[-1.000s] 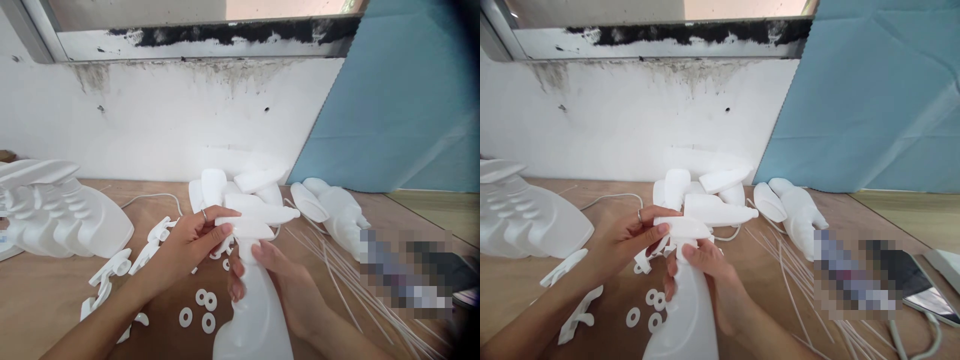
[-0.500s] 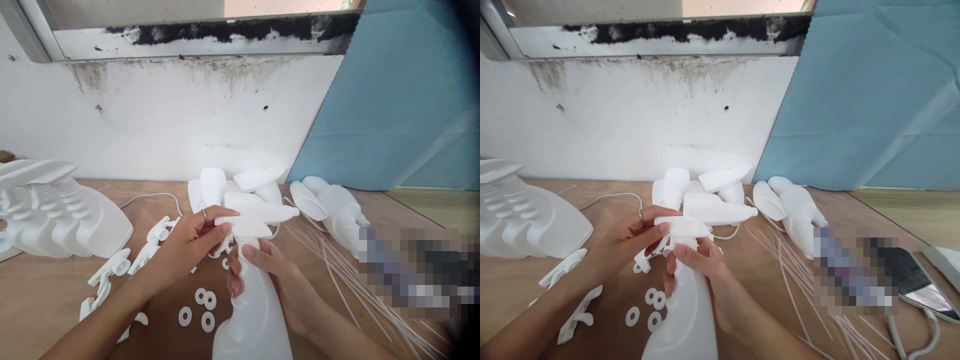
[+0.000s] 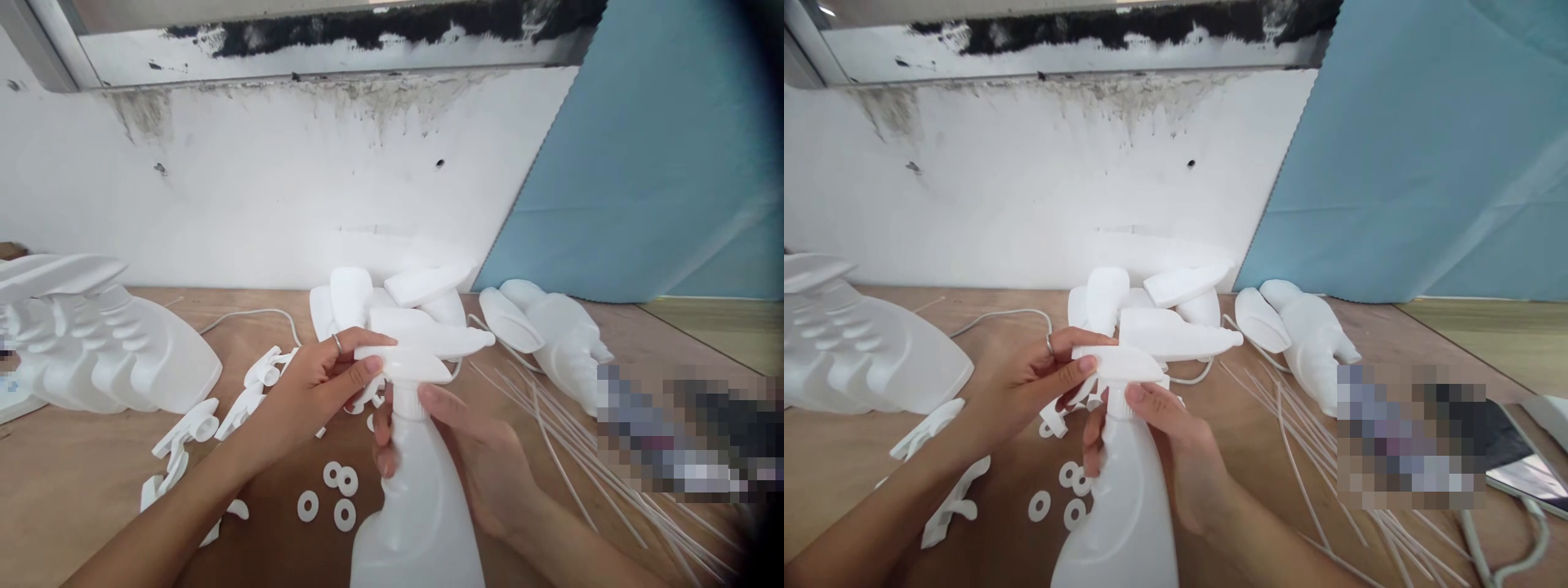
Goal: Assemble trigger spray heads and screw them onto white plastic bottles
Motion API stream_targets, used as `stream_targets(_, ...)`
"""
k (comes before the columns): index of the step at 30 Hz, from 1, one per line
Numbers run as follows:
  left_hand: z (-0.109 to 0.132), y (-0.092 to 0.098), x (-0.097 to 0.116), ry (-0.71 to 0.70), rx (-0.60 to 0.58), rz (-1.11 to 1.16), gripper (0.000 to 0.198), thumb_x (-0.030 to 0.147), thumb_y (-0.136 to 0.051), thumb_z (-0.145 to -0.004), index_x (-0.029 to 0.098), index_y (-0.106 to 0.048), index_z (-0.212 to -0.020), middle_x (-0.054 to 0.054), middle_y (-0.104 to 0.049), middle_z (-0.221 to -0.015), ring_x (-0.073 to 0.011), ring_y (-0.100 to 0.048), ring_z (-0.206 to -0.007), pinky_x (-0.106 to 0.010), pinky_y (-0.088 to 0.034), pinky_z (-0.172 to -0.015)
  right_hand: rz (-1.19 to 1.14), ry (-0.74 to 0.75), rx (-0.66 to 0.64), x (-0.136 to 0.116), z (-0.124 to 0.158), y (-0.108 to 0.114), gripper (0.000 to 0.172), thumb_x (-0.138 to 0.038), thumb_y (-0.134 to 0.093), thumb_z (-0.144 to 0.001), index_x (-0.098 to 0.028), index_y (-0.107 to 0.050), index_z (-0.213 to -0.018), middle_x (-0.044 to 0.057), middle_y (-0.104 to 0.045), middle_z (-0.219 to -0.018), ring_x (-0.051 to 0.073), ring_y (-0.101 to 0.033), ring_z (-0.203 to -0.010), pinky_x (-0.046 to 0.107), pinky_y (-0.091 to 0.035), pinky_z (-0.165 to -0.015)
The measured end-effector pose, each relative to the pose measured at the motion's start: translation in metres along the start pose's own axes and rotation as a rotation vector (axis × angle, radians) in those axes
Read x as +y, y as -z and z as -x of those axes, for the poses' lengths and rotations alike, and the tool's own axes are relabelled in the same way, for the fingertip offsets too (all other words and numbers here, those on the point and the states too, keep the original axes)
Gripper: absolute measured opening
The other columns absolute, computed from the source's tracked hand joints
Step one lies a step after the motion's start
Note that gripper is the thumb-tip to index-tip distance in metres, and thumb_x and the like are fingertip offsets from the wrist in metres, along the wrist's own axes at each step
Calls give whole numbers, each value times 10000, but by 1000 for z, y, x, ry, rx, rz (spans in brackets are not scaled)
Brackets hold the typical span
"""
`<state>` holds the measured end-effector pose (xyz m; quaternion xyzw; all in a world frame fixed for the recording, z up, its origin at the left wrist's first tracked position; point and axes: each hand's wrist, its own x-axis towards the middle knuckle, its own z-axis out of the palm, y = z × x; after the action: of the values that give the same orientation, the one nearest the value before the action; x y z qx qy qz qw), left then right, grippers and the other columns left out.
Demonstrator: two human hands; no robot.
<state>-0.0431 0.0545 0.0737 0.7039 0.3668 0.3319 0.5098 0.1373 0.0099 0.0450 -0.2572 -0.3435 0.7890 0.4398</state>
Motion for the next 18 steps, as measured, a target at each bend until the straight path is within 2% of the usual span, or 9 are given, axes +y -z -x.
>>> stream_targets(6, 0, -4, 1, -23, 37, -31, 377, 491, -526, -931, 256, -617, -1212, 36, -500, -674, -97, -458, -605, -220, -374, -556, 87, 54, 15, 4, 3, -4, 399, -485, -624, -864, -131, -619, -681, 44, -568, -549, 140, -554, -543, 235, -424, -509)
stream_targets(11, 14, -7, 0, -39, 124, -219, 403, 486, -438, -968, 294, -569, -1297, 25, -552, -714, -116, -504, -635, -233, -419, -603, 169, -1, 45, -5, 8, -8, 395, -485, -620, -865, -134, -614, -683, 55, -589, -555, 140, -546, -530, 251, -433, -520)
stream_targets(13, 31, 0, -10, -50, 190, -359, 431, 460, -393, -985, 333, -475, -1389, 5, -629, -852, -143, -575, -735, -256, -470, -695, 185, -22, 45, -10, 8, -5, 366, -494, -605, -867, -135, -641, -805, 45, -580, -539, 140, -530, -514, 254, -429, -512)
stream_targets(15, 56, 14, -27, -26, 241, -514, 465, 434, -393, -982, 365, -397, -1442, -19, -657, -1097, -192, -624, -918, -305, -500, -825, 199, -46, 52, -14, 6, -1, 381, -491, -613, -858, -149, -632, -1025, 30, -577, -535, 148, -524, -511, 249, -418, -497)
stream_targets(17, 88, 35, -49, -11, 305, -683, 474, 435, -412, -961, 388, -409, -1432, -21, -631, -1249, -263, -600, -1116, -379, -492, -941, 209, -92, 54, -19, 4, 3, 452, -471, -636, -843, -166, -579, -1171, 26, -585, -552, 166, -547, -538, 253, -422, -502)
stream_targets(18, 104, 47, -62, 14, 335, -759, 492, 446, -438, -940, 390, -415, -1428, -19, -596, -1323, -301, -555, -1209, -433, -459, -1015, 208, -109, 45, -21, 3, 4, 455, -462, -643, -838, -166, -574, -1176, 28, -589, -563, 170, -555, -550, 260, -428, -515)
